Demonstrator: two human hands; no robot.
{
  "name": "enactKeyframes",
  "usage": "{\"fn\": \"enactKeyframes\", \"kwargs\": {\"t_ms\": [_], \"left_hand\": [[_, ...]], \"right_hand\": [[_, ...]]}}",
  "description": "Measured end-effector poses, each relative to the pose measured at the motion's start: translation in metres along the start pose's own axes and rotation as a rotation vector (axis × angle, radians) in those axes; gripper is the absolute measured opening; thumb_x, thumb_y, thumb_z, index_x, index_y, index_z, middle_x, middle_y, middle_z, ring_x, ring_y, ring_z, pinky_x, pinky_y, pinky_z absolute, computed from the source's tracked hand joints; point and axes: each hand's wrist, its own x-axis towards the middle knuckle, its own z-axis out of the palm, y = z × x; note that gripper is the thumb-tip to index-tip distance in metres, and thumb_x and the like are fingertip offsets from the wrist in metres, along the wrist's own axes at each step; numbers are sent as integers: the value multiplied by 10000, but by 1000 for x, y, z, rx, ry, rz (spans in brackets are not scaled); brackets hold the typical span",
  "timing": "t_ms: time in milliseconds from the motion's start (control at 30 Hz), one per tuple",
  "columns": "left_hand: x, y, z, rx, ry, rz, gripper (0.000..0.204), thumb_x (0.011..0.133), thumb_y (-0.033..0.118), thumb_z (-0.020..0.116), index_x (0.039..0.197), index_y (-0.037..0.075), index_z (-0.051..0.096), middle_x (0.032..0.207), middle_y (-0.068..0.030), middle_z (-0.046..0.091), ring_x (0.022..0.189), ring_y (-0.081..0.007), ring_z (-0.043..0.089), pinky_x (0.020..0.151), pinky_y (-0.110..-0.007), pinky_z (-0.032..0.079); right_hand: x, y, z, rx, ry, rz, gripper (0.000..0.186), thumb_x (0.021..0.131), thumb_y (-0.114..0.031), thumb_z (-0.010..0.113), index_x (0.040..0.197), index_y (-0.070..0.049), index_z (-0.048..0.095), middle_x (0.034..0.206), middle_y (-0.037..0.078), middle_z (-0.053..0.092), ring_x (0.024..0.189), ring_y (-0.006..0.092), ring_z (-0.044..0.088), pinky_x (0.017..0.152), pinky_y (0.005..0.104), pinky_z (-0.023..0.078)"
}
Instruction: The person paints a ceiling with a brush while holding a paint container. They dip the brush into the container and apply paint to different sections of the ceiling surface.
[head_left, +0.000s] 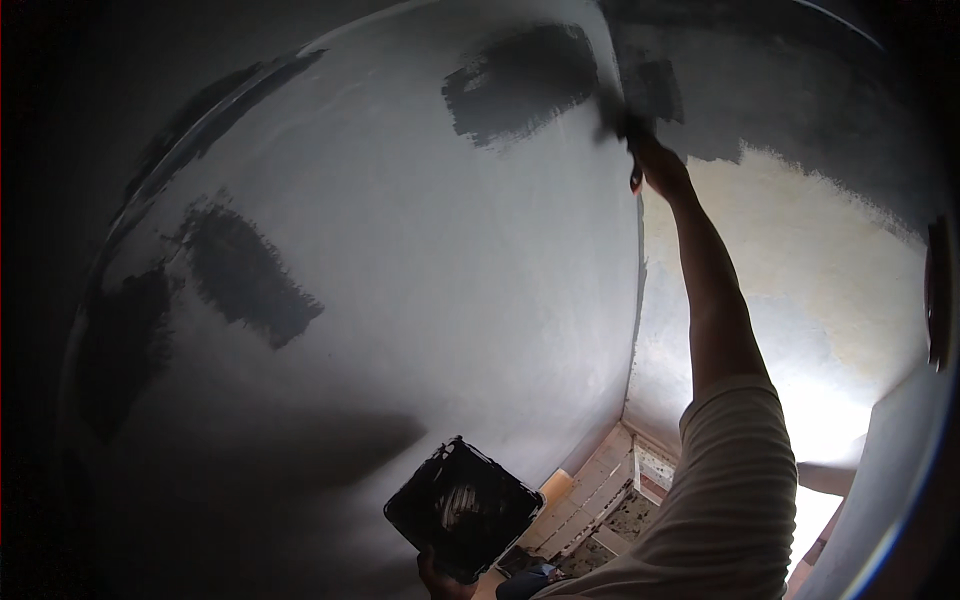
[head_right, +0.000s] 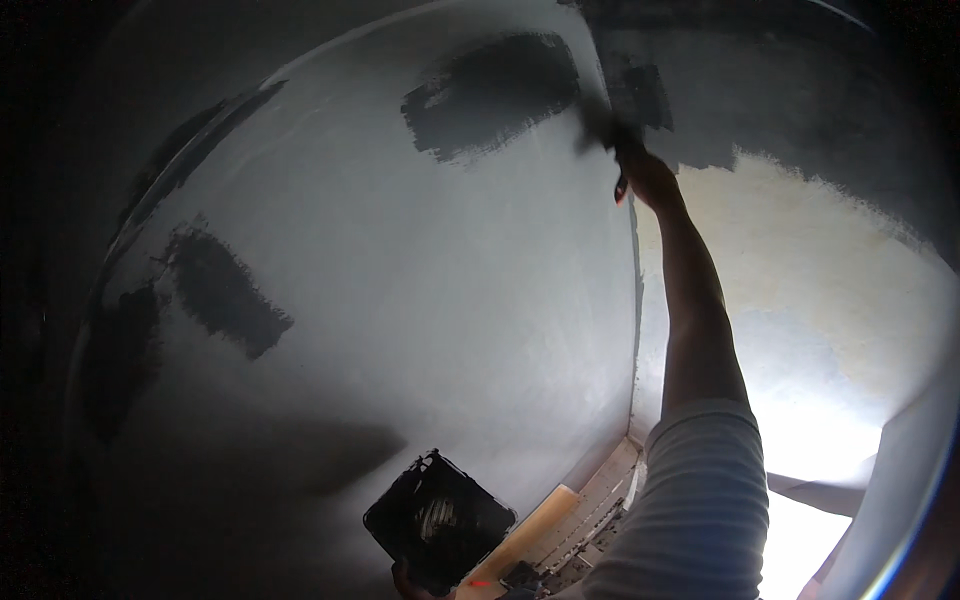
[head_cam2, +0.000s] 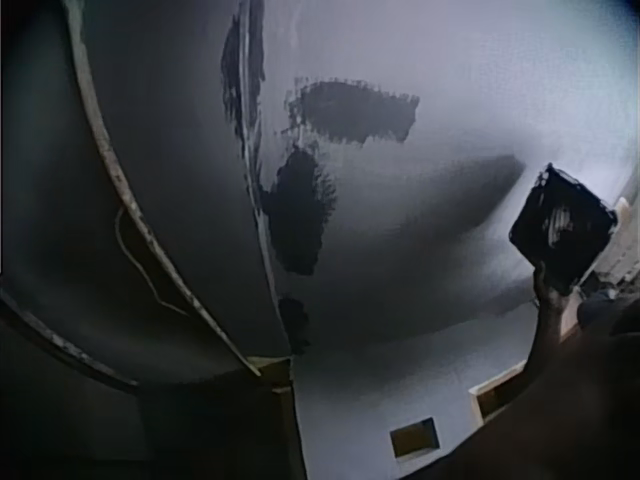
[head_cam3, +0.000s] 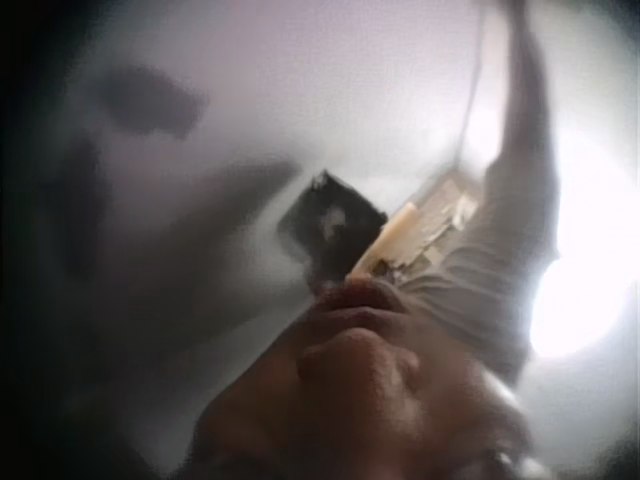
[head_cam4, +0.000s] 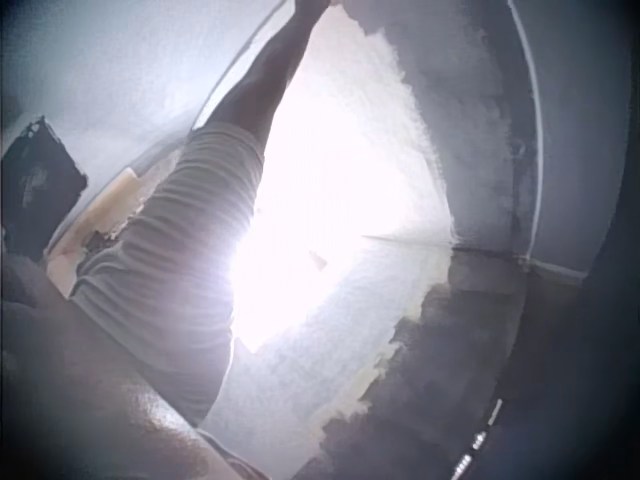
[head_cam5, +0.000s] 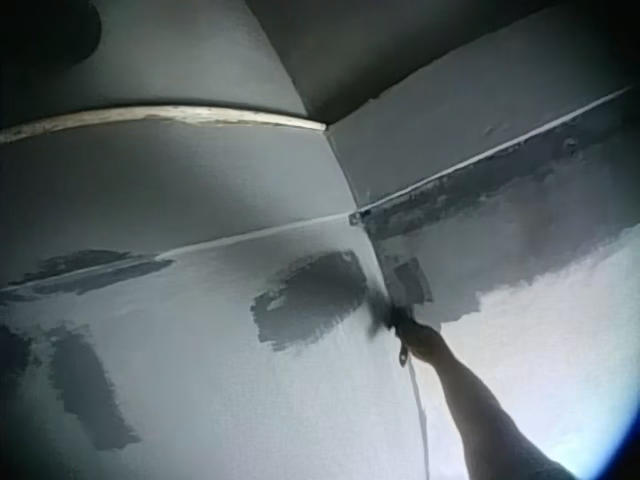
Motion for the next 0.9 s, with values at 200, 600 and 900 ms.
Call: {"fn": "enactKeyframes", "kwargs": {"t_ms": [200, 600, 900], "left_hand": [[2, 13, 13, -74, 30, 22, 636, 1004, 538, 486, 1425, 64, 541, 1309, -105, 688, 947, -242, 731, 627, -329, 573], [4, 12, 60, -46, 0, 123, 708, 908, 481, 581, 1504, 119, 454, 1466, -130, 551, 1309, -368, 561, 1090, -566, 460], [4, 27, 59, 13, -37, 121, 702, 909, 479, 573, 1494, 105, 465, 1454, -141, 560, 1311, -367, 560, 1098, -552, 455]], "right_hand": [[-26, 2, 5, -499, -22, -269, 390, 972, -50, 468, 1354, -103, 526, 1294, 127, 627, 1101, 304, 664, 863, 433, 581], [31, -149, 19, 308, 854, -130, 192, 960, -151, 642, 1105, -99, 757, 1104, 146, 750, 1028, 275, 726, 879, 364, 563], [-43, -174, 63, 488, 669, -249, 182, 940, -111, 681, 1067, 8, 733, 1022, 163, 758, 1002, 274, 725, 886, 367, 547]]}}
